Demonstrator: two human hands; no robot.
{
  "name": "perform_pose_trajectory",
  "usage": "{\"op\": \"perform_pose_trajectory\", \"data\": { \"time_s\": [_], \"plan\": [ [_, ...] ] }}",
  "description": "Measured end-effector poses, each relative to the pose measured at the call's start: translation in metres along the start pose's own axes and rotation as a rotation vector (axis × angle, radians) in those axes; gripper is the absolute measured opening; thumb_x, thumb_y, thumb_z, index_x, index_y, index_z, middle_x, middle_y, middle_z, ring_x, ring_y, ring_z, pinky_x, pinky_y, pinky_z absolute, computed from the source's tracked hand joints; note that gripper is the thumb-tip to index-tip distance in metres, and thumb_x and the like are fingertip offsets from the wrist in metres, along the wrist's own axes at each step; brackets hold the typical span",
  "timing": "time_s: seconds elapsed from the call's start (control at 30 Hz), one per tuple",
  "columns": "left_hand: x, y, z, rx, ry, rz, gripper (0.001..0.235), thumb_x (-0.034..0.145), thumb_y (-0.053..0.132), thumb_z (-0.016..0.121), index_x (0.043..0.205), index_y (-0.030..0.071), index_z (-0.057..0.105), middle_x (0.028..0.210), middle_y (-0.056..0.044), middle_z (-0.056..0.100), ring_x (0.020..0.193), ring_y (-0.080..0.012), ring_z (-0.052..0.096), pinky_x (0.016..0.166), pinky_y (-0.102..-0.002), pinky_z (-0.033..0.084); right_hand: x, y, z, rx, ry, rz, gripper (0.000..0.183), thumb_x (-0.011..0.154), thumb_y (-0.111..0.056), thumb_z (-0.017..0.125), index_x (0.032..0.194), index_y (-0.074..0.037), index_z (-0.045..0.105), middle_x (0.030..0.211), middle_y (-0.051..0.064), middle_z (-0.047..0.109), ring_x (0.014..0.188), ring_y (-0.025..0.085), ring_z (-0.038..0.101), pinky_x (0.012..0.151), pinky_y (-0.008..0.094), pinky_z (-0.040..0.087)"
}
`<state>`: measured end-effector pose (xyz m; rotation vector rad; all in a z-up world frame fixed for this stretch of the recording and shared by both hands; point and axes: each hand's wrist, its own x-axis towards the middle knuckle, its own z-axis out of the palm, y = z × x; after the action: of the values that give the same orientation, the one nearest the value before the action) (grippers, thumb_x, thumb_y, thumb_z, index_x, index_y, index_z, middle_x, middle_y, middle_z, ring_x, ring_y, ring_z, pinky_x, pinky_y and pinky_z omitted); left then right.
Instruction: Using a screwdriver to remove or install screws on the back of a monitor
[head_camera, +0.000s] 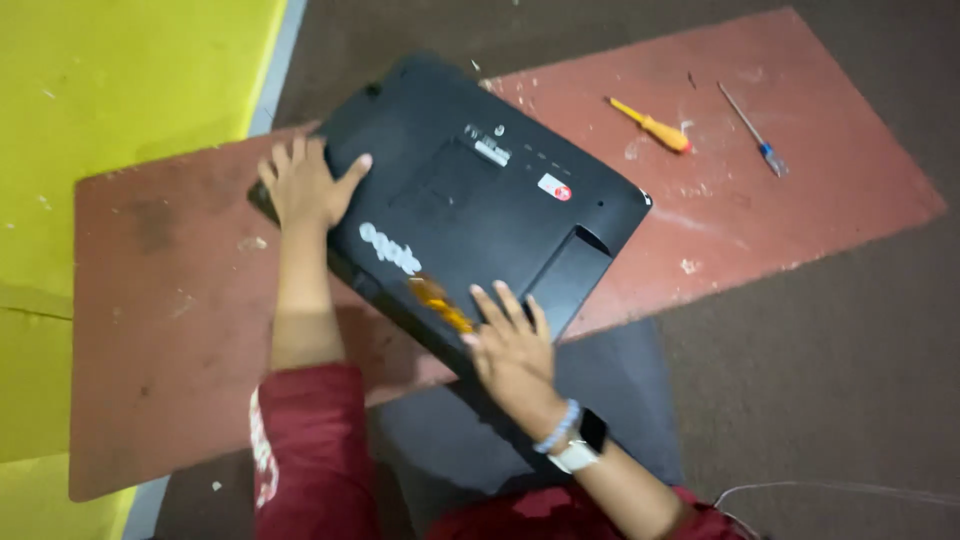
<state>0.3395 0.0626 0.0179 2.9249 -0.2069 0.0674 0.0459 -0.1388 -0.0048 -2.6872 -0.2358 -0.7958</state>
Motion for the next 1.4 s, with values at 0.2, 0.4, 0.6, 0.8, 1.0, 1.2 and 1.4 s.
{"op": "perform_pose_trajectory", "data": {
  "time_s": [0.2,0.4,0.6,0.8,1.0,1.2,1.4],
  "plan": [
    [-0.092,-0.003,-0.007,-0.052,0.297,-0.162,0.066,0.084,0.064,0.063,0.126,0.013,0.059,0.126,-0.015,0.06,0.121,-0.0398,0.046,0.095,-0.062,0.033,-0.008,0.082,-0.019,-0.061,-0.148,-0.061,0.031,0.097,-0.043,0.043,0.113,-0.023,0.062,0.147,-0.007,0.051,0.138,0.023,0.042,0.1,0.039,0.037],
    [-0.184,0.046,0.009,0.223,0.594,-0.028,0.08,0.087,0.075,0.041,0.121,0.005,0.058,0.107,-0.015,0.06,0.089,-0.0355,0.052,0.073,-0.05,0.039,-0.005,0.267,0.002,-0.368,-0.125,0.271,0.032,0.113,-0.038,0.046,0.108,-0.026,0.074,0.091,0.009,0.073,0.066,0.032,0.067,0.05,0.044,0.047],
    [-0.21,0.01,-0.01,-0.135,0.549,-0.522,0.023,0.064,-0.004,0.05,0.055,0.015,0.059,0.052,0.004,0.056,0.054,-0.0041,0.048,0.04,-0.038,0.035,0.005,0.332,-0.005,-0.316,0.032,0.086,0.029,0.125,-0.028,0.059,0.118,-0.01,0.082,0.082,0.018,0.069,0.062,0.039,0.062,0.046,0.047,0.035],
    [-0.284,-0.177,0.03,-0.271,0.996,-0.569,0.025,0.086,0.0,0.052,0.105,0.005,0.068,0.104,-0.014,0.069,0.098,-0.0312,0.064,0.089,-0.04,0.047,0.014,0.302,-0.024,-0.24,0.031,0.006,0.026,0.126,-0.014,0.058,0.124,0.0,0.08,0.096,0.022,0.071,0.079,0.042,0.064,0.06,0.047,0.043],
    [-0.268,-0.203,0.028,-0.15,0.752,-0.72,0.003,0.076,0.012,0.075,0.076,0.009,0.077,0.067,-0.008,0.07,0.061,-0.025,0.065,0.06,-0.042,0.046,0.014,0.292,-0.028,-0.182,0.037,0.01,0.026,0.13,-0.011,0.058,0.126,0.005,0.079,0.097,0.024,0.069,0.082,0.042,0.063,0.065,0.046,0.042],
    [-0.256,-0.215,0.052,0.243,0.825,-0.732,0.011,0.077,0.012,0.062,0.07,0.003,0.06,0.069,-0.018,0.061,0.064,-0.0405,0.06,0.057,-0.054,0.043,0.022,0.277,-0.033,-0.085,0.051,0.022,0.024,0.12,-0.006,0.057,0.127,0.006,0.077,0.104,0.027,0.073,0.087,0.044,0.067,0.065,0.048,0.044],
    [-0.263,-0.216,0.055,0.106,0.843,-0.537,0.015,0.083,0.009,0.061,0.089,0.009,0.074,0.084,-0.015,0.068,0.078,-0.0375,0.063,0.069,-0.048,0.044,0.018,0.258,-0.048,-0.075,0.206,0.055,0.035,0.121,-0.004,0.041,0.095,0.009,0.059,0.087,0.024,0.056,0.079,0.041,0.051,0.067,0.049,0.032]
  ]
}}
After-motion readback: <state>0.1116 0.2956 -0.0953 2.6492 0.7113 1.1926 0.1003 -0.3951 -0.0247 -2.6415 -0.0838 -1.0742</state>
